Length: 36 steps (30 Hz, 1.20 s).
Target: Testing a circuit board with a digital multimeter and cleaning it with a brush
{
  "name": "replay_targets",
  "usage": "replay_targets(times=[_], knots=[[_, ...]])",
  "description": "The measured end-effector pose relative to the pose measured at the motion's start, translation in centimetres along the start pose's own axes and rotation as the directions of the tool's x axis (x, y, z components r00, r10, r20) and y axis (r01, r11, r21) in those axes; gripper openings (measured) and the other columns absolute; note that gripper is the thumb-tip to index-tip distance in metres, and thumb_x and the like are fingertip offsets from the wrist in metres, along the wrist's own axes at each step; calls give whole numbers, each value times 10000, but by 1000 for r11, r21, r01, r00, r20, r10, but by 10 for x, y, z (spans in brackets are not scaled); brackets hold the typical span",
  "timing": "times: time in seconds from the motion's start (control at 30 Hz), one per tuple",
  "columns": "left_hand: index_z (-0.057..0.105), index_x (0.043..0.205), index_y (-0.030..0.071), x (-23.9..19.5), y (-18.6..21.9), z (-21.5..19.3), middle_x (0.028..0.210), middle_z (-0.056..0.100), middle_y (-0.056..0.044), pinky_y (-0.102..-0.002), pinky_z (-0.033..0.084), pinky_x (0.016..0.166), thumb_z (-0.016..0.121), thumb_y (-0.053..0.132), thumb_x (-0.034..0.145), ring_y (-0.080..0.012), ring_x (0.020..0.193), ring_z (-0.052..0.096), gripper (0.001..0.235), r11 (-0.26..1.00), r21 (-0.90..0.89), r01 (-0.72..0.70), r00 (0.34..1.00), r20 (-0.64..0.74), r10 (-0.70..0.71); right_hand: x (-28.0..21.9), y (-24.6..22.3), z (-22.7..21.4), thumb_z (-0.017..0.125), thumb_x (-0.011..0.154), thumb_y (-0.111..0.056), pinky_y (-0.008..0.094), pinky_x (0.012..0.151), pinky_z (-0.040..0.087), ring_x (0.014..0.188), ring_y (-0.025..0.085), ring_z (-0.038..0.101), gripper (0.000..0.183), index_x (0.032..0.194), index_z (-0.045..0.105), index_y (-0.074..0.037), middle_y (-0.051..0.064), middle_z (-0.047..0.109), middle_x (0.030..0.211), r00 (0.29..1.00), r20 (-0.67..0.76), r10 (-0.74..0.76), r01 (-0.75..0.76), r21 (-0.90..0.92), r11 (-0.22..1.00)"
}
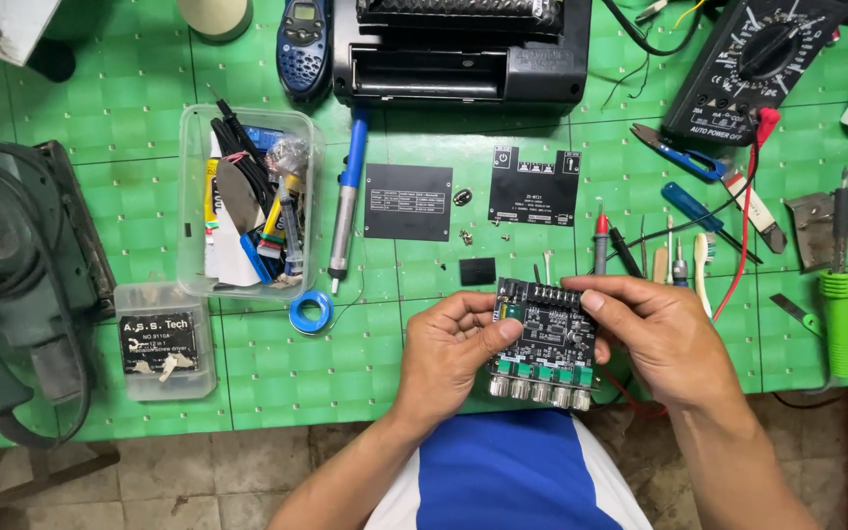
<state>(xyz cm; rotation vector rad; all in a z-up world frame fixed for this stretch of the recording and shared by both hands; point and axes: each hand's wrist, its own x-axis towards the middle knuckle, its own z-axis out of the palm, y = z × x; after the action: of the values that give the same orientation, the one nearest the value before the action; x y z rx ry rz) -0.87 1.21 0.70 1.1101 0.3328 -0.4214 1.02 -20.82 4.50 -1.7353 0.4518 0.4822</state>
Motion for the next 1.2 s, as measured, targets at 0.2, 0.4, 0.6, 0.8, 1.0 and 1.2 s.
replay_targets(times=[0.2,0.4,0.6,0.8,1.0,1.2], knots=[[725,1128,-28,0,2,1,923,759,-90,-252,628,773,823,136,840,-118,819,703,346,1000,-4,-12,1000,8,12,0,1,1,671,965,-141,245,483,476,437,144,572,269,1160,805,-14,75,612,565,1000,-4,-24,24,-9,1000],[709,1281,3,4,-4,-4,918,685,-20,-236,549,796,775,211,885,-94,859,641,452,998,42,-54,998,-41,55,-4,9,5,675,942,-72,283,526,533,499,195,606,291,1202,750,36,148,671,734,998,-39,-54,59,161,985],[444,1476,51,6,0,7,1221,631,-190,-380,590,930,814,136,814,-246,1074,661,763,935,-341,-100,995,-33,95,-17,12,33,681,914,-24,301,631,638,641,295,758,310,1210,686,67,209,754,942,982,-187,-12,63,267,962],[488,1409,83,6,-10,12,1100,724,-150,-332,591,868,787,113,847,-202,958,700,637,940,-309,-147,978,-188,91,-27,23,64,639,925,46,402,731,684,797,234,661,200,1124,632,63,171,624,928,971,-205,126,4,537,844],[506,1396,47,1,-1,-2,1246,670,-249,-448,617,896,692,67,911,-306,1061,693,520,899,-434,-58,998,-59,36,-29,42,74,580,924,78,440,782,655,846,175,605,251,1152,539,-18,155,595,977,955,-9,296,-201,715,670],[311,1579,-79,-12,-9,-20,1493,505,-245,-456,415,1175,567,332,1025,-336,1361,526,736,823,-562,-82,964,166,210,-35,45,90,583,917,87,497,774,659,859,217,642,243,1134,545,-17,161,648,915,939,49,341,-241,802,547]])
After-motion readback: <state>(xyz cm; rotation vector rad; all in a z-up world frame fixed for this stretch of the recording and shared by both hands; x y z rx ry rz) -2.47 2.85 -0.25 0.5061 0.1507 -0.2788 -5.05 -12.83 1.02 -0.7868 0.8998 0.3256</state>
